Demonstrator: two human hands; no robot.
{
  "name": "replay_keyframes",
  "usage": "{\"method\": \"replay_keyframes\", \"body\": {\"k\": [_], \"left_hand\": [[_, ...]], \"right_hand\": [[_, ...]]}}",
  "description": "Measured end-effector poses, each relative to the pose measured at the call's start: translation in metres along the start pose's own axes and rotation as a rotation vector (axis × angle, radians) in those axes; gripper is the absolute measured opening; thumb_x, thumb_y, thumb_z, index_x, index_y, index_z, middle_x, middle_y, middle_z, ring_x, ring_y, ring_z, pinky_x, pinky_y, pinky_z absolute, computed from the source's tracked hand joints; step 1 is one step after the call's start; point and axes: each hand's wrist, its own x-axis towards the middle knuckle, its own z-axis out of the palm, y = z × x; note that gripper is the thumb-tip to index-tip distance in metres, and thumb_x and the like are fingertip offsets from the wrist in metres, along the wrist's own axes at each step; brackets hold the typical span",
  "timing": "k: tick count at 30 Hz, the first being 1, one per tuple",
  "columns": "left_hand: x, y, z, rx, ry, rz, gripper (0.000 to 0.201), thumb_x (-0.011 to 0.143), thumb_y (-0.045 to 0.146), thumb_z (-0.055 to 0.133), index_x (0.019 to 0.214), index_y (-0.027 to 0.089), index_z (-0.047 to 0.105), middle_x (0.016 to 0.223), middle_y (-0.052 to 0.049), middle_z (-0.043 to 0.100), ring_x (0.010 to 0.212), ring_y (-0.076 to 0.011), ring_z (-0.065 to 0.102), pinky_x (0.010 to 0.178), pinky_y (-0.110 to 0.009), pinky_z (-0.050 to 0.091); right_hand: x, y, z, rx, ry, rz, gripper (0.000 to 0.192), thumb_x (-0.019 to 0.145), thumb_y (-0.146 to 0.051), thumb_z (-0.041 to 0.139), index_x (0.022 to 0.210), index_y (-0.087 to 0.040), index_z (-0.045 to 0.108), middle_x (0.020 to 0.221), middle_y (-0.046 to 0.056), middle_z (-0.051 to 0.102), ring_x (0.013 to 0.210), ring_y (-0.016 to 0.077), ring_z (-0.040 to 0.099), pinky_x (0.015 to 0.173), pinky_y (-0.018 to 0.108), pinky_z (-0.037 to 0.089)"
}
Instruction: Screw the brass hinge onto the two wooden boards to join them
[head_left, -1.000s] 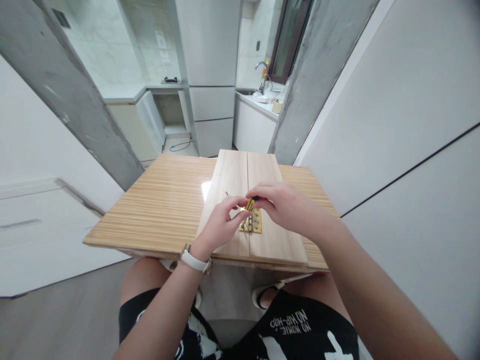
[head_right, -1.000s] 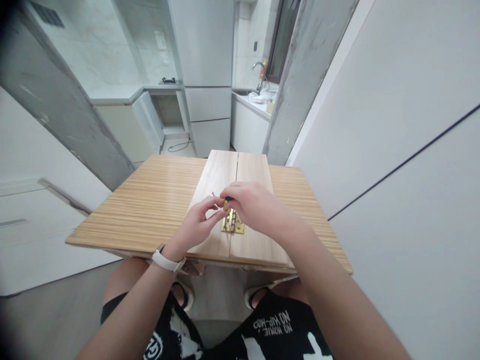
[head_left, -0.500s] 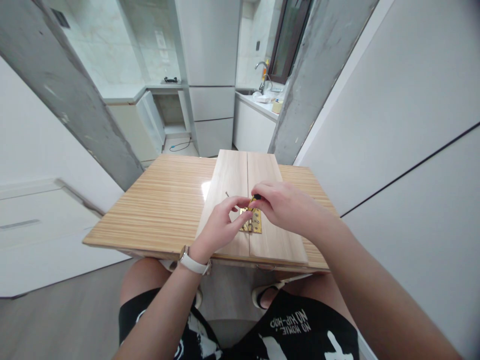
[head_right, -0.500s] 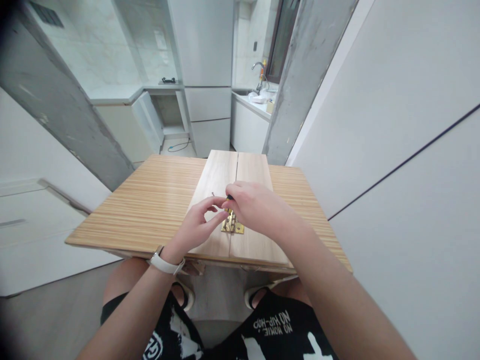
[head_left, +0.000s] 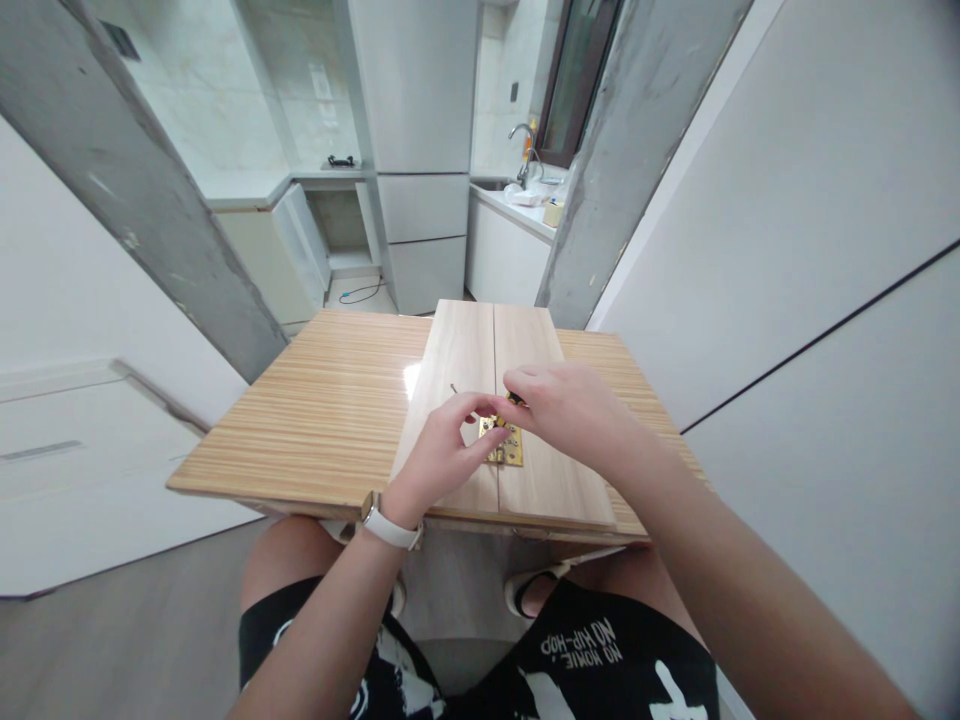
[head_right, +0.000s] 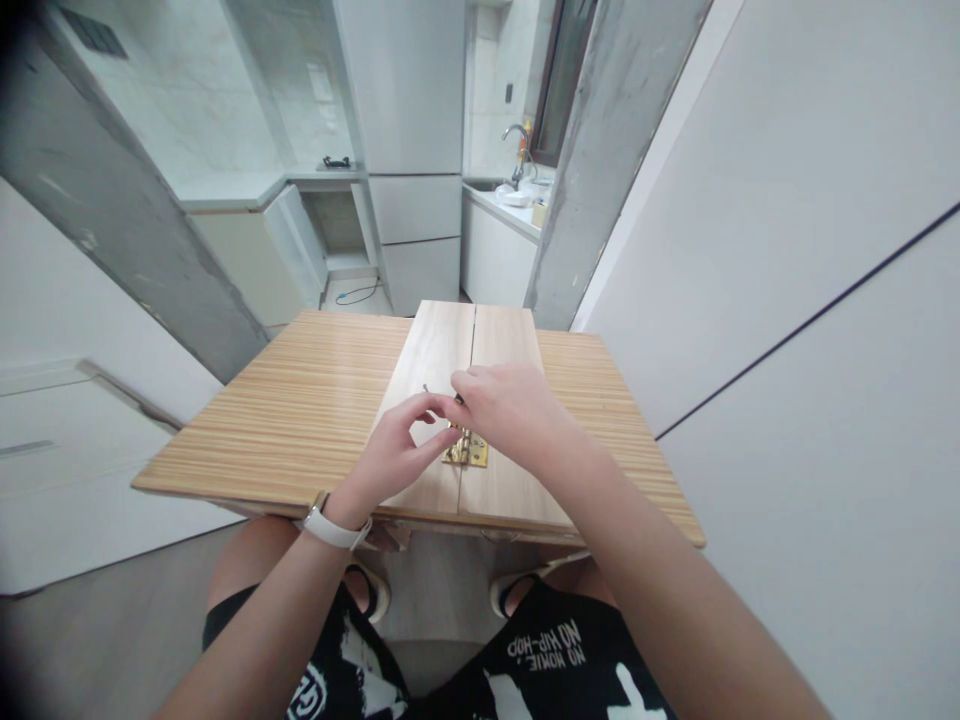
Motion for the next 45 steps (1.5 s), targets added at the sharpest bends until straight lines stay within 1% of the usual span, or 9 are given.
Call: {"method": "replay_keyframes", "body": {"k": [8, 14, 18, 22, 27, 30, 36, 40, 45], "left_hand": [[0.001, 0.0, 0.009, 0.056, 0.062, 0.003, 0.012, 0.093, 0.03, 0.074, 0.1, 0.021, 0.07, 0.095, -0.004, 0.075, 0.088, -0.0202, 0.066, 0.081, -0.035, 0.054], [-0.002, 0.002, 0.016, 0.026, 0.154, -0.056, 0.008, 0.091, 0.022, 0.073, 0.099, 0.021, 0.071, 0.092, -0.003, 0.076, 0.085, -0.0196, 0.069, 0.081, -0.034, 0.056], [-0.002, 0.0, 0.014, 0.062, 0.163, -0.065, 0.005, 0.091, 0.022, 0.072, 0.095, 0.021, 0.072, 0.089, -0.002, 0.075, 0.081, -0.0185, 0.066, 0.075, -0.033, 0.054], [0.0, -0.005, 0.011, 0.072, 0.176, -0.088, 0.009, 0.089, 0.027, 0.076, 0.092, 0.02, 0.071, 0.085, -0.001, 0.072, 0.076, -0.0169, 0.062, 0.068, -0.03, 0.049], [0.003, -0.004, 0.008, 0.008, 0.144, -0.082, 0.017, 0.088, 0.033, 0.08, 0.087, 0.019, 0.071, 0.085, 0.0, 0.07, 0.08, -0.0161, 0.06, 0.073, -0.03, 0.045], [0.004, -0.005, 0.007, -0.032, 0.156, -0.117, 0.022, 0.085, 0.035, 0.083, 0.083, 0.018, 0.07, 0.081, 0.001, 0.069, 0.076, -0.0152, 0.058, 0.071, -0.029, 0.043], [0.004, -0.009, 0.01, -0.162, 0.153, -0.222, 0.031, 0.083, 0.038, 0.084, 0.073, 0.017, 0.064, 0.071, 0.001, 0.066, 0.069, -0.0148, 0.058, 0.065, -0.027, 0.044], [0.001, -0.01, 0.017, -0.323, 0.219, -0.266, 0.036, 0.079, 0.032, 0.089, 0.1, 0.019, 0.063, 0.08, 0.0, 0.073, 0.076, -0.0159, 0.067, 0.07, -0.027, 0.049], [-0.002, -0.007, 0.018, -0.379, 0.16, -0.286, 0.063, 0.07, 0.027, 0.096, 0.12, 0.019, 0.057, 0.099, -0.005, 0.074, 0.086, -0.0177, 0.07, 0.075, -0.03, 0.054]], "right_hand": [[0.008, -0.009, 0.014, -0.048, 0.079, 0.11, 0.054, 0.107, -0.042, 0.043, 0.072, -0.018, 0.076, 0.07, 0.011, 0.074, 0.064, 0.0217, 0.063, 0.057, 0.036, 0.021], [0.006, -0.019, 0.014, -0.111, 0.024, 0.039, 0.029, 0.1, -0.019, 0.051, 0.102, -0.02, 0.08, 0.08, 0.013, 0.077, 0.067, 0.0219, 0.065, 0.055, 0.035, 0.021], [0.008, -0.022, 0.017, -0.035, 0.102, 0.195, 0.042, 0.104, -0.034, 0.047, 0.081, -0.016, 0.076, 0.074, 0.015, 0.074, 0.066, 0.0223, 0.063, 0.056, 0.035, 0.025], [0.013, -0.015, 0.019, 0.279, 0.208, 0.256, 0.058, 0.098, -0.067, 0.054, 0.07, -0.018, 0.064, 0.067, 0.008, 0.067, 0.064, 0.0196, 0.059, 0.058, 0.033, 0.032], [0.026, -0.007, 0.03, 1.223, 0.123, 0.057, 0.05, 0.097, -0.065, 0.059, 0.078, -0.019, 0.06, 0.066, 0.001, 0.065, 0.063, 0.0151, 0.061, 0.06, 0.028, 0.045], [0.034, -0.006, 0.041, 1.554, 0.045, -0.047, 0.049, 0.095, -0.061, 0.065, 0.074, -0.017, 0.065, 0.062, 0.001, 0.063, 0.058, 0.0142, 0.059, 0.057, 0.028, 0.046], [0.047, -0.001, 0.05, 1.701, -0.144, -0.29, 0.056, 0.098, -0.05, 0.067, 0.054, -0.016, 0.062, 0.055, 0.002, 0.064, 0.051, 0.0106, 0.054, 0.055, 0.026, 0.041], [0.049, 0.001, 0.055, 1.751, -0.324, -0.361, 0.066, 0.099, -0.052, 0.065, 0.045, -0.018, 0.05, 0.042, -0.002, 0.051, 0.043, 0.0075, 0.042, 0.056, 0.026, 0.039], [0.047, 0.002, 0.062, 1.831, -0.321, -0.317, 0.068, 0.098, -0.052, 0.067, 0.044, -0.019, 0.043, 0.039, -0.007, 0.038, 0.039, 0.0056, 0.031, 0.048, 0.025, 0.031]]}}
